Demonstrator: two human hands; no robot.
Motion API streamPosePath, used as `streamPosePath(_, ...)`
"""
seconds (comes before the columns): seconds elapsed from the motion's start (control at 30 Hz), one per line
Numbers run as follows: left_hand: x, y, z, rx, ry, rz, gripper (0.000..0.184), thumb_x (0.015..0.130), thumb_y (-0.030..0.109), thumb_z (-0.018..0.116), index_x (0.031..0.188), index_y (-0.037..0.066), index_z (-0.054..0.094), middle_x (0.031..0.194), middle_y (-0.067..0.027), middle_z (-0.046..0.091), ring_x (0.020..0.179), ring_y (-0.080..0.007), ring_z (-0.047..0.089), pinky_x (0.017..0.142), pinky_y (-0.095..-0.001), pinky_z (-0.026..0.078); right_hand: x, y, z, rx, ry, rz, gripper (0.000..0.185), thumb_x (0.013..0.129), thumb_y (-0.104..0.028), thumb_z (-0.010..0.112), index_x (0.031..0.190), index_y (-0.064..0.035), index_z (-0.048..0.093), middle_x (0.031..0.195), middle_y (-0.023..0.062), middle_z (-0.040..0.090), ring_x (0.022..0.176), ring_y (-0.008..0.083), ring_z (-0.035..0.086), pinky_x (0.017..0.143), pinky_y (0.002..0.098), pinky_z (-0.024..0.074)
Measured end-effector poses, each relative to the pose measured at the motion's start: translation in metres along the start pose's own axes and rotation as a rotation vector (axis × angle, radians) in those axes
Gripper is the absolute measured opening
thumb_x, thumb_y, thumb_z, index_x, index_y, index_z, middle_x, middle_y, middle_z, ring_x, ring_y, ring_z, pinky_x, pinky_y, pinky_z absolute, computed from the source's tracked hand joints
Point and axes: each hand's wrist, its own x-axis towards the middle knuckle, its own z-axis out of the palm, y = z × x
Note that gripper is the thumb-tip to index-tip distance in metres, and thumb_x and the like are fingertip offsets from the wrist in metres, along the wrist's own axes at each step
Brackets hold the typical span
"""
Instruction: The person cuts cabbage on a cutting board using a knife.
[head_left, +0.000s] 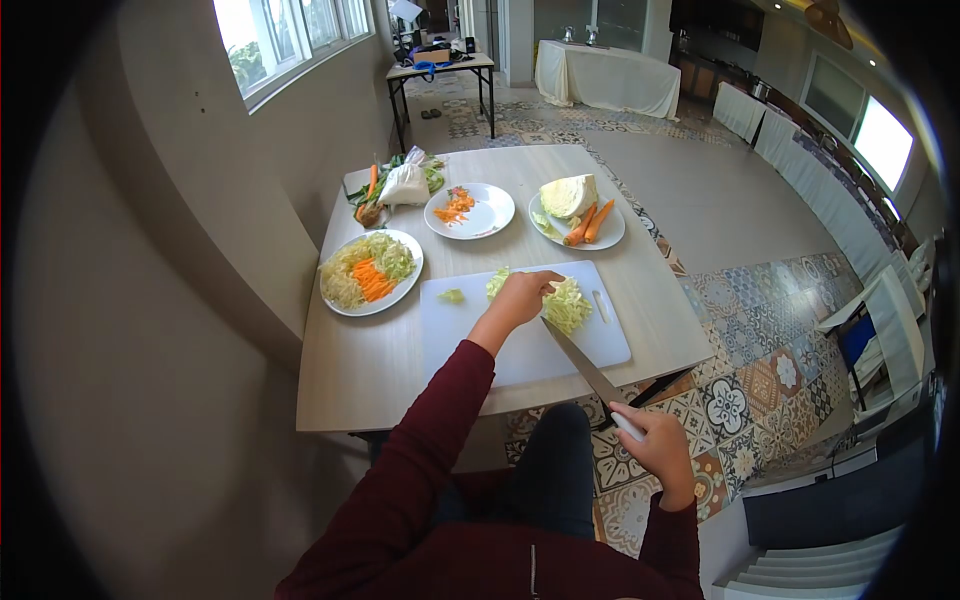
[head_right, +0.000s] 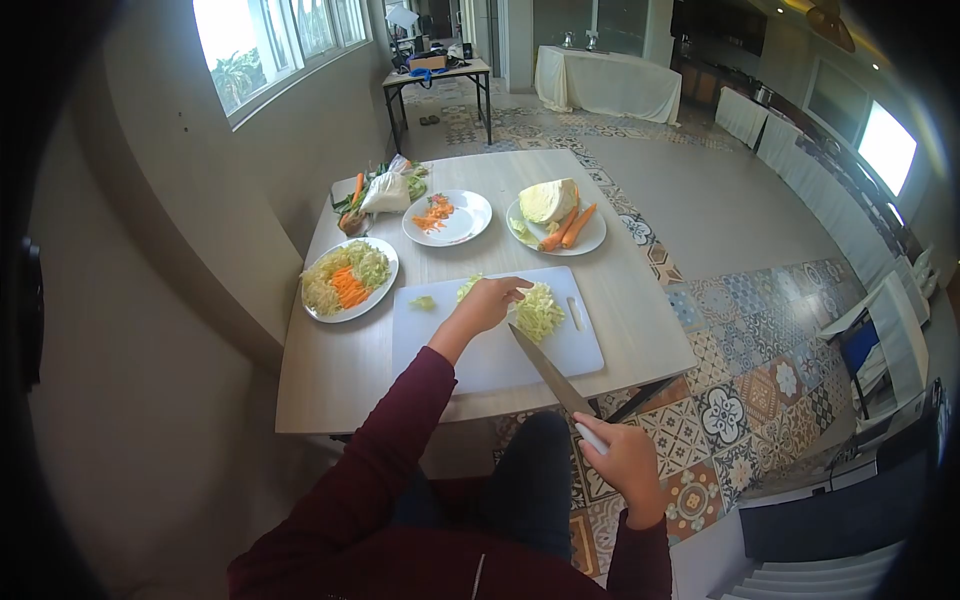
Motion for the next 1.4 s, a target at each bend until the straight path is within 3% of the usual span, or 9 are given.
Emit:
streamPosePath(0.27, -0.027, -0.036, -0.058, 0.234, 0.363, -0.071, 0.021, 0.089, 0.015, 0.068, 0.107, 0.008, 0.073, 0.105, -0.0136, 0.073, 0.093, -0.0318, 0.069, 0.083, -0.0408, 0.054, 0.006, -0.028, 0.01, 0.361, -0.034, 0.111, 0.043, 0.085, -0.019, 0.068, 0.126, -0.0074, 0.066, 0.103, 0.0257, 0.068, 0.094, 0.0389, 0.069, 0.081, 0.0382, 0.0546)
streamPosePath(0.37, -0.049, -0.042, -0.071, 0.274, 0.398, -0.238, 0.019, 0.086, 0.02, 0.07, 0.103, 0.011, 0.074, 0.1, -0.0097, 0.073, 0.099, -0.0328, 0.066, 0.085, -0.0435, 0.052, 0.015, -0.035, 0.018, 0.341, -0.085, 0.133, 0.043, 0.086, -0.022, 0.066, 0.127, -0.0107, 0.065, 0.1, 0.0255, 0.069, 0.091, 0.0404, 0.068, 0.08, 0.0409, 0.0545)
streamPosePath(0.5, -0.053, -0.039, -0.058, 0.319, 0.257, -0.157, 0.032, 0.084, 0.022, 0.073, 0.116, 0.017, 0.07, 0.117, -0.0068, 0.068, 0.112, -0.0313, 0.06, 0.093, -0.0476, 0.047, 0.031, -0.056, 0.02, 0.09, -0.096, 0.132, 0.041, 0.087, -0.027, 0.063, 0.127, -0.0161, 0.066, 0.094, 0.0234, 0.07, 0.087, 0.041, 0.068, 0.079, 0.0462, 0.0541)
streamPosePath(0.77, -0.039, -0.04, -0.028, 0.328, -0.019, -0.09, 0.04, 0.085, 0.005, 0.058, 0.119, 0.022, 0.07, 0.129, -0.0082, 0.062, 0.123, -0.0318, 0.055, 0.1, -0.0472, 0.044, 0.049, -0.061, 0.03, -0.131, -0.084, 0.093, 0.041, 0.087, -0.026, 0.062, 0.127, -0.0163, 0.066, 0.088, 0.0245, 0.069, 0.085, 0.0429, 0.067, 0.08, 0.0506, 0.0539)
streamPosePath(0.97, -0.057, -0.033, -0.023, 0.356, 0.3, 0.077, 0.041, 0.083, 0.003, 0.06, 0.119, 0.021, 0.069, 0.121, -0.0099, 0.066, 0.117, -0.0313, 0.058, 0.095, -0.0486, 0.046, 0.035, -0.067, 0.011, -0.049, -0.081, 0.136, 0.043, 0.088, -0.024, 0.06, 0.128, -0.0078, 0.064, 0.088, 0.0283, 0.068, 0.083, 0.0444, 0.066, 0.078, 0.0495, 0.0537)
streamPosePath(1.07, -0.078, -0.016, -0.038, 0.313, 0.383, 0.004, 0.041, 0.084, 0.003, 0.061, 0.121, 0.019, 0.068, 0.118, -0.0108, 0.067, 0.116, -0.0322, 0.059, 0.095, -0.0482, 0.046, 0.024, -0.045, 0.015, 0.199, -0.103, 0.126, 0.042, 0.092, -0.013, 0.061, 0.132, -0.0019, 0.061, 0.068, 0.0125, 0.066, 0.051, 0.0181, 0.062, 0.052, 0.0316, 0.0497)
streamPosePath(1.17, -0.096, -0.026, -0.068, 0.273, 0.432, -0.259, 0.042, 0.085, 0.004, 0.062, 0.125, 0.018, 0.064, 0.118, -0.0111, 0.066, 0.117, -0.0319, 0.058, 0.096, -0.0458, 0.045, 0.017, -0.063, -0.005, 0.458, -0.18, 0.335, 0.042, 0.094, -0.009, 0.06, 0.136, -0.0022, 0.059, 0.063, 0.0028, 0.058, 0.048, 0.0051, 0.052, 0.044, 0.0227, 0.0427)
streamPosePath(1.27, -0.104, -0.074, -0.084, 0.229, 0.49, -0.432, 0.04, 0.085, 0.008, 0.063, 0.124, 0.019, 0.065, 0.117, -0.0075, 0.065, 0.112, -0.0291, 0.057, 0.098, -0.0502, 0.041, 0.013, -0.047, 0.008, 0.597, -0.135, 0.394, 0.043, 0.093, -0.012, 0.063, 0.136, -0.004, 0.059, 0.064, 0.0028, 0.059, 0.048, 0.0066, 0.053, 0.046, 0.0231, 0.044)
streamPosePath(1.4, -0.104, -0.072, -0.1, 0.315, 0.336, -0.257, 0.038, 0.084, 0.007, 0.065, 0.121, 0.018, 0.066, 0.111, -0.008, 0.068, 0.11, -0.0302, 0.059, 0.096, -0.047, 0.044, 0.013, -0.042, 0.025, 0.788, -0.097, 0.449, 0.046, 0.095, -0.008, 0.062, 0.14, -0.0039, 0.055, 0.065, 0.0033, 0.059, 0.046, 0.0076, 0.052, 0.044, 0.0231, 0.0428)
